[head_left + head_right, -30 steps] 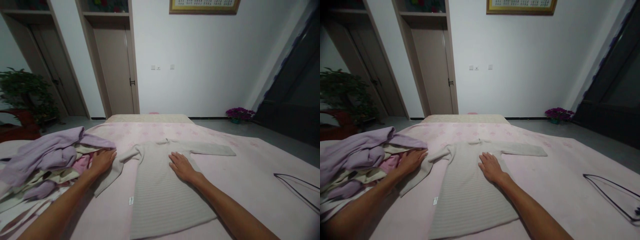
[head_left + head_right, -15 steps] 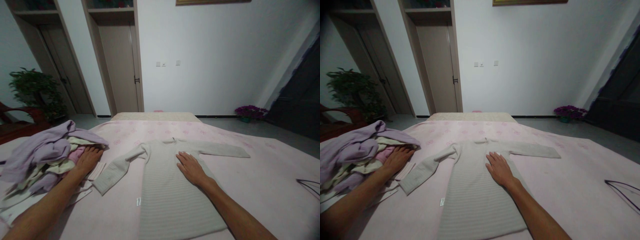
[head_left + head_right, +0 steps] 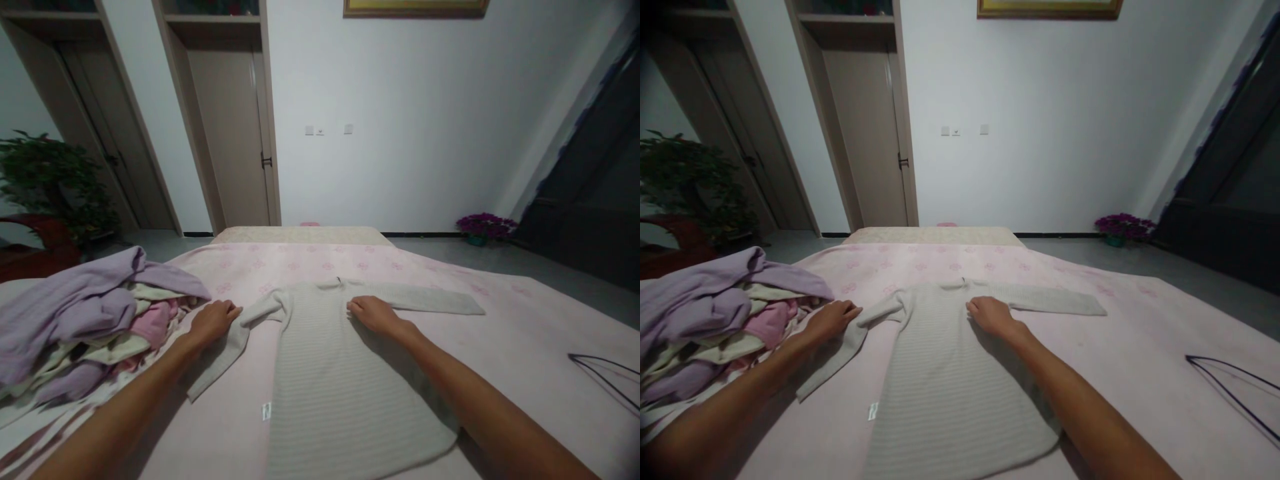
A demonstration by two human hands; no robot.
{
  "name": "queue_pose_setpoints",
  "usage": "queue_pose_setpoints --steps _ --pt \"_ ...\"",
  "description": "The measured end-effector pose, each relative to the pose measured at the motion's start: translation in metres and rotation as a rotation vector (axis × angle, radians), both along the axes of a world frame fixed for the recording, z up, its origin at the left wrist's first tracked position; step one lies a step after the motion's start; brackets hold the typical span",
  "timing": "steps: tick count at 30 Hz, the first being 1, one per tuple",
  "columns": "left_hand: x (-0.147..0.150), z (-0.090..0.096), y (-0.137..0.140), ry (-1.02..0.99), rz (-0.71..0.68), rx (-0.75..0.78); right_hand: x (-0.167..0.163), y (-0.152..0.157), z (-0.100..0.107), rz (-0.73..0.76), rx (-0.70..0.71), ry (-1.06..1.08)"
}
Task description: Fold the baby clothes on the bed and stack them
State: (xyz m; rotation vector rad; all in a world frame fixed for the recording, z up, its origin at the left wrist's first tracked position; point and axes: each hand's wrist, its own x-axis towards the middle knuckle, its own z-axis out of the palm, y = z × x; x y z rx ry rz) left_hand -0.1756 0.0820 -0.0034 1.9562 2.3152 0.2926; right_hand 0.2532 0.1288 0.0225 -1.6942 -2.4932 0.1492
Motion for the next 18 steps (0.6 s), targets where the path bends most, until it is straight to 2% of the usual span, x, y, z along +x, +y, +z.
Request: queue_pose_setpoints --steps 2,4,8,14,18 --pt "0.006 -0.003 0.009 -0.039 -0.005 -0.018 0.001 0.026 0.011 -0.089 0.026 -0.003" --pt "0.008 -0.006 0.015 -0.072 -0.012 -0.027 0.003 0.052 0.014 -0.149 0.067 -0.007" --pt "0.005 -0.011 0.019 -0.152 -0.01 0.002 0.005 0.091 -0.001 -0.253 0.11 -0.028" --pt "-0.009 -0.011 0.024 -0.19 -0.094 -0.051 0.003 0.112 -0.025 -0.247 0.116 -0.068" --pt "-0.012 0.006 0.037 -0.078 -0.017 0.056 0.007 0.118 -0.023 -0.256 0.184 -0.056"
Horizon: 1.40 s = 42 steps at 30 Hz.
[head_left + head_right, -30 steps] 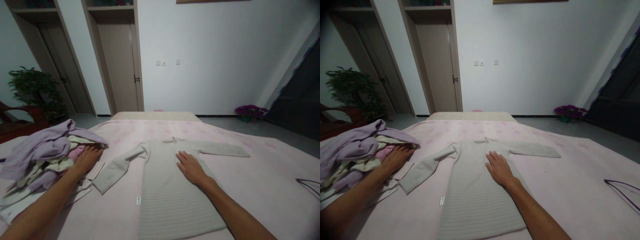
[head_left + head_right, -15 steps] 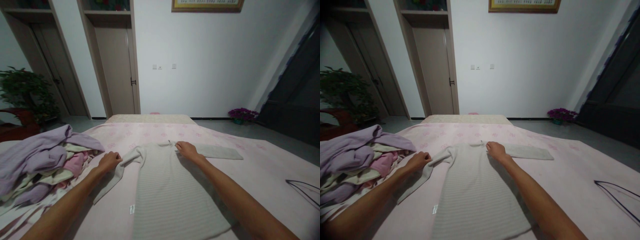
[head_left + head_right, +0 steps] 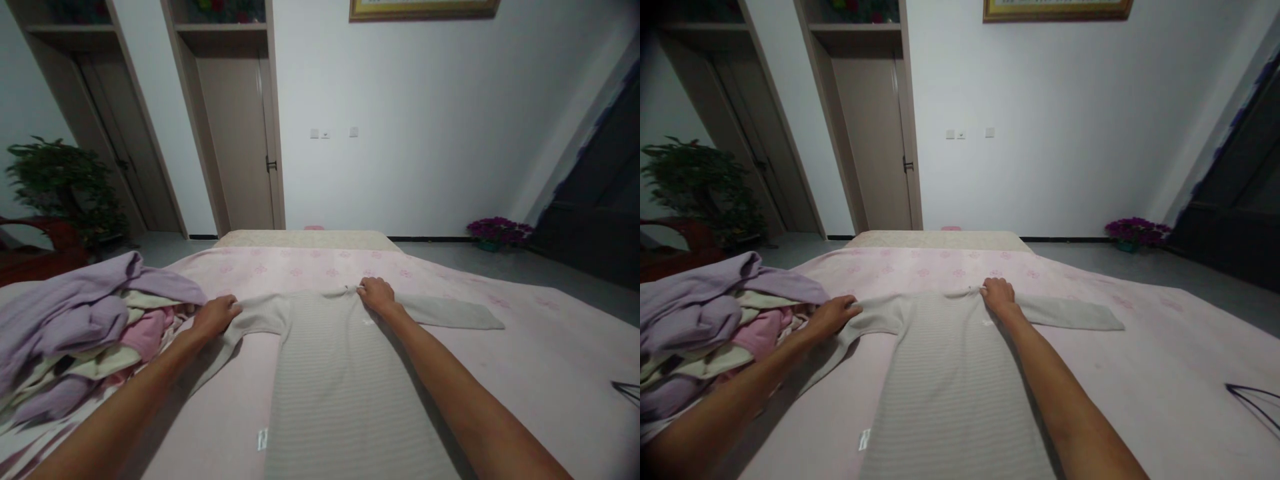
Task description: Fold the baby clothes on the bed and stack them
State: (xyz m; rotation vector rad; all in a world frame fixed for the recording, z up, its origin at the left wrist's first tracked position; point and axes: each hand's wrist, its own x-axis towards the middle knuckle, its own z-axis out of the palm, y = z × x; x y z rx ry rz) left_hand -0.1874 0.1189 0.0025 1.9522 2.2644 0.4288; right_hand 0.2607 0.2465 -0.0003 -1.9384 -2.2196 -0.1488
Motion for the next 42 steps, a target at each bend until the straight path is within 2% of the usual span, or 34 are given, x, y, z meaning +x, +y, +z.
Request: queue_pose_setpoints --steps 5,8,10,14,18,21,26,31,35,39,42 --pt "0.01 0.028 0.023 0.194 0.089 0.171 0.009 0.005 0.007 -0.088 0.113 0.026" --pt "0.024 0.028 0.026 0.278 0.085 0.236 0.015 -0.003 0.006 -0.084 0.126 0.03" --pt "0.039 0.019 0.017 0.268 -0.024 0.26 0.024 -0.015 0.005 -0.059 0.133 0.028" --pt "0.084 -0.002 -0.026 0.069 -0.312 0.243 0.052 -0.056 0.008 -0.029 0.106 0.049" --pt "0.131 -0.014 -0.08 -0.089 -0.434 0.203 0.083 -0.112 0.014 -0.101 -0.072 0.096" --pt "0.156 -0.013 -0.111 -0.116 -0.509 0.187 0.095 -0.153 0.013 -0.123 -0.208 0.081" --pt "0.184 -0.002 -0.146 -0.138 -0.631 0.135 0.094 -0.2 0.003 -0.086 -0.213 0.075" --pt "0.192 0.001 -0.177 -0.113 -0.788 0.034 0.109 -0.215 -0.003 -0.056 -0.23 0.279" --pt "0.182 0.002 -0.185 -0.09 -0.839 -0.026 0.127 -0.223 -0.003 0.0 -0.254 0.421" --pt "0.179 0.013 -0.176 -0.149 -0.866 -0.144 0.125 -0.225 0.012 -0.049 -0.27 0.229" --pt "0.191 0.024 -0.168 -0.174 -0.866 -0.21 0.108 -0.219 0.026 -0.062 -0.149 0.077"
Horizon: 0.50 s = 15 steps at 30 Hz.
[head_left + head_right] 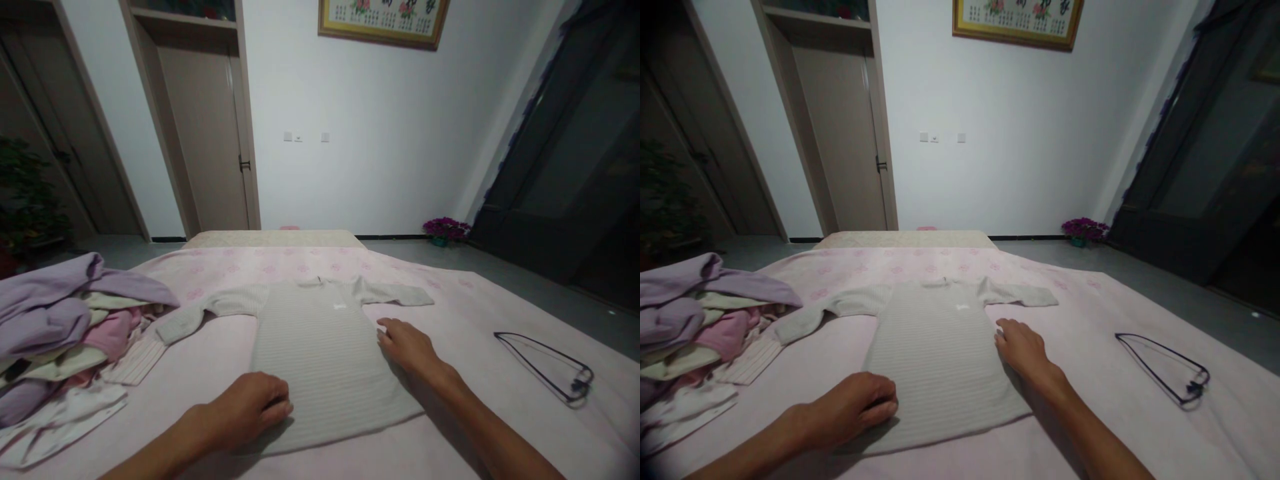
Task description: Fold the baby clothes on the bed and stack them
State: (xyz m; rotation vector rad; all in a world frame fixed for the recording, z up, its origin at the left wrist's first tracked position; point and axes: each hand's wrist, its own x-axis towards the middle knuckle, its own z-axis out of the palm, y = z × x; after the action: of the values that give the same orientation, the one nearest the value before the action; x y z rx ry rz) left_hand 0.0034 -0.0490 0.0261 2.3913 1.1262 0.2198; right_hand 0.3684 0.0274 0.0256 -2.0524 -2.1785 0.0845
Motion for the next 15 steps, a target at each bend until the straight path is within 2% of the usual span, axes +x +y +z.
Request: queue_pose_setpoints --steps 2,4,6,9,11,13,15 --pt "0.012 0.001 0.006 -0.049 0.023 0.055 -0.018 0.003 0.001 0.104 0.075 -0.015" --pt "0.023 -0.006 0.012 -0.12 0.059 0.158 -0.038 0.0 -0.005 0.249 0.085 0.007" --pt "0.03 -0.019 0.02 -0.137 0.097 0.274 -0.055 -0.007 -0.016 0.374 0.022 0.026" --pt "0.032 -0.043 0.032 -0.046 0.141 0.364 -0.065 -0.018 -0.025 0.441 -0.058 0.068" --pt "0.031 -0.055 0.037 0.037 0.156 0.359 -0.058 -0.014 -0.022 0.459 -0.072 0.159" --pt "0.03 -0.062 0.04 0.084 0.163 0.355 -0.038 0.003 -0.015 0.415 -0.068 0.291" --pt "0.03 -0.066 0.04 0.097 0.165 0.369 -0.008 0.028 -0.008 0.228 0.018 0.376"
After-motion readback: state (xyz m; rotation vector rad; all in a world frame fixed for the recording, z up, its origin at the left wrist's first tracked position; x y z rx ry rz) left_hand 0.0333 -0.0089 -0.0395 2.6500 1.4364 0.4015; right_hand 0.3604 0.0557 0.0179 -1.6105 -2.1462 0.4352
